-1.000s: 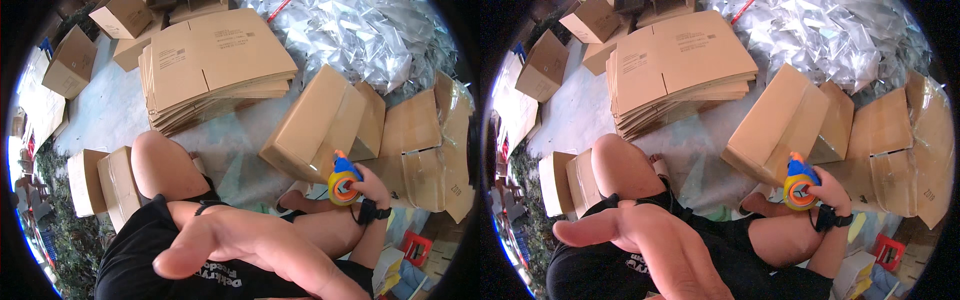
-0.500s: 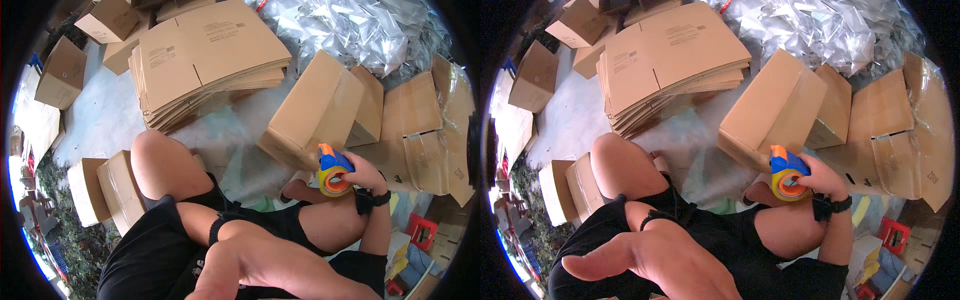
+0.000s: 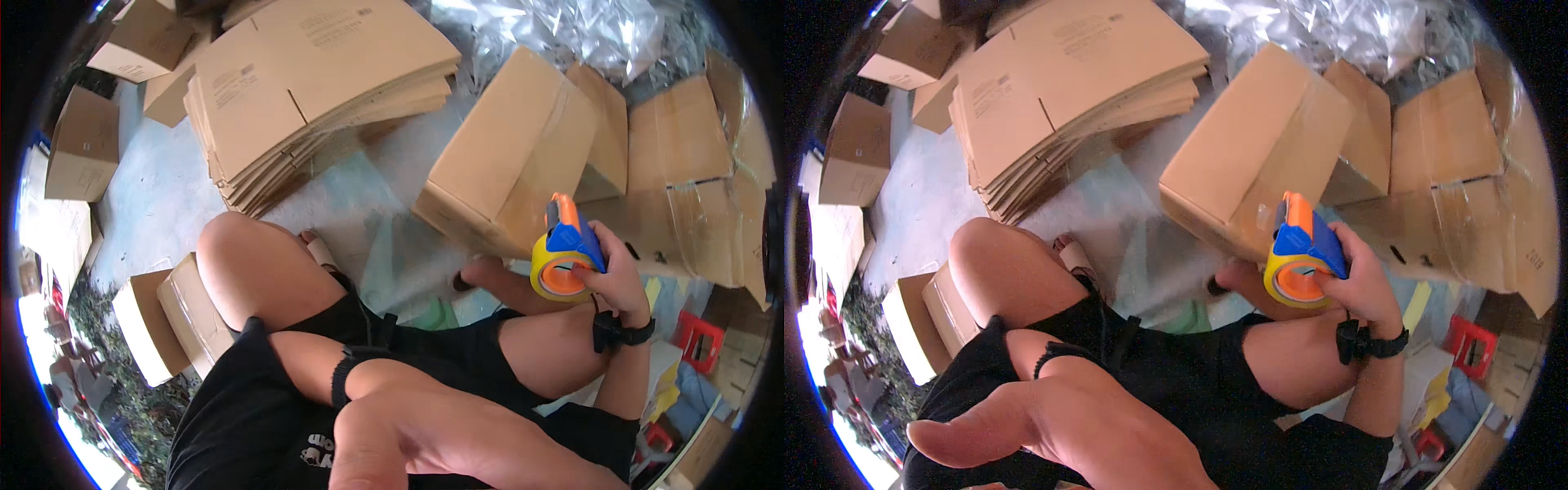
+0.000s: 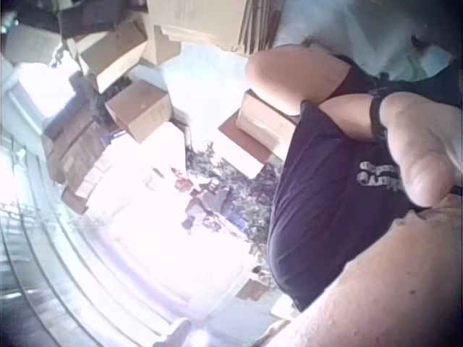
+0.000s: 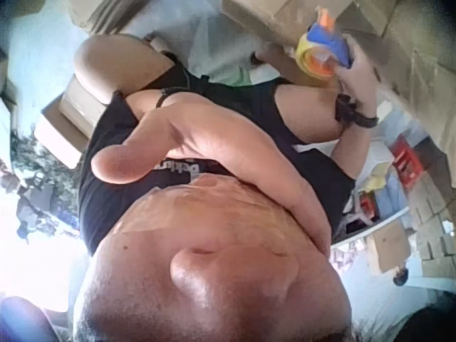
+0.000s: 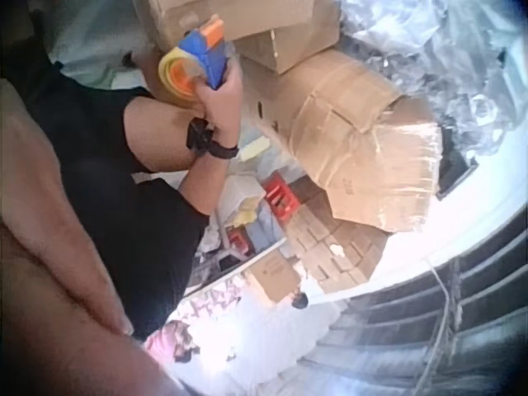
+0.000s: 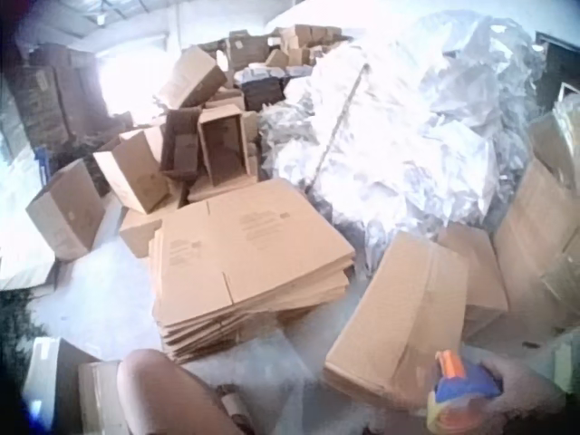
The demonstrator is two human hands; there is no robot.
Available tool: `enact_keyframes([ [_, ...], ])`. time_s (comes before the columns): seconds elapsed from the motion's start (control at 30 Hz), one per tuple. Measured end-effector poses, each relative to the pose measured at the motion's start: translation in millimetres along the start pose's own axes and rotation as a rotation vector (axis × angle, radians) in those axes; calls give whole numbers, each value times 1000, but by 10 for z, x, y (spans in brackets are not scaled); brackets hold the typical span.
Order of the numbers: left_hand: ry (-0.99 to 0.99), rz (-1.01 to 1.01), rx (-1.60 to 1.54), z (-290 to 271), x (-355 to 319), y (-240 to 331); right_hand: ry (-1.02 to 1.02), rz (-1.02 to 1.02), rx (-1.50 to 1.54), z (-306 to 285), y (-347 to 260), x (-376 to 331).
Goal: Assemble and tape cardboard boxes using a tape dispenser.
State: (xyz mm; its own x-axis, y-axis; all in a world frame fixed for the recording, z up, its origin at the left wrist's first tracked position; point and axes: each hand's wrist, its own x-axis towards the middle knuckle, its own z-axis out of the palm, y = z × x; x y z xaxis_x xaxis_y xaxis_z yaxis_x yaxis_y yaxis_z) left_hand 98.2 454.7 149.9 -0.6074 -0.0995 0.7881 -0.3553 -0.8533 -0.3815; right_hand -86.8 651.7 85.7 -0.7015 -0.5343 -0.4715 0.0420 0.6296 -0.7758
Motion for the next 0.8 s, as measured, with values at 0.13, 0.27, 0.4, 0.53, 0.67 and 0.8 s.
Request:
enact_keyframes([
  [0.13, -30, -12, 91, -124, -44, 68, 166, -112, 66, 222, -99, -277],
  [0.27, -76, -19, 178, -100, -78, 98, 296, -241, -107, 316, -174, -587],
  [0.4, 401, 67, -80, 390, -4, -82, 311, -293, -98, 354, -137, -721],
  [0.53, 351, -315, 448, 149, 118, 467, 505, -332, -204, 414, -195, -1071],
  [0.67, 742, -615, 1274, -25, 289, 983, 602, -412, -187, 527, -185, -1180],
  [0.8, 992, -806, 1275, -483, -37, 1106, 497, -486, -257, 572, -212, -1146],
])
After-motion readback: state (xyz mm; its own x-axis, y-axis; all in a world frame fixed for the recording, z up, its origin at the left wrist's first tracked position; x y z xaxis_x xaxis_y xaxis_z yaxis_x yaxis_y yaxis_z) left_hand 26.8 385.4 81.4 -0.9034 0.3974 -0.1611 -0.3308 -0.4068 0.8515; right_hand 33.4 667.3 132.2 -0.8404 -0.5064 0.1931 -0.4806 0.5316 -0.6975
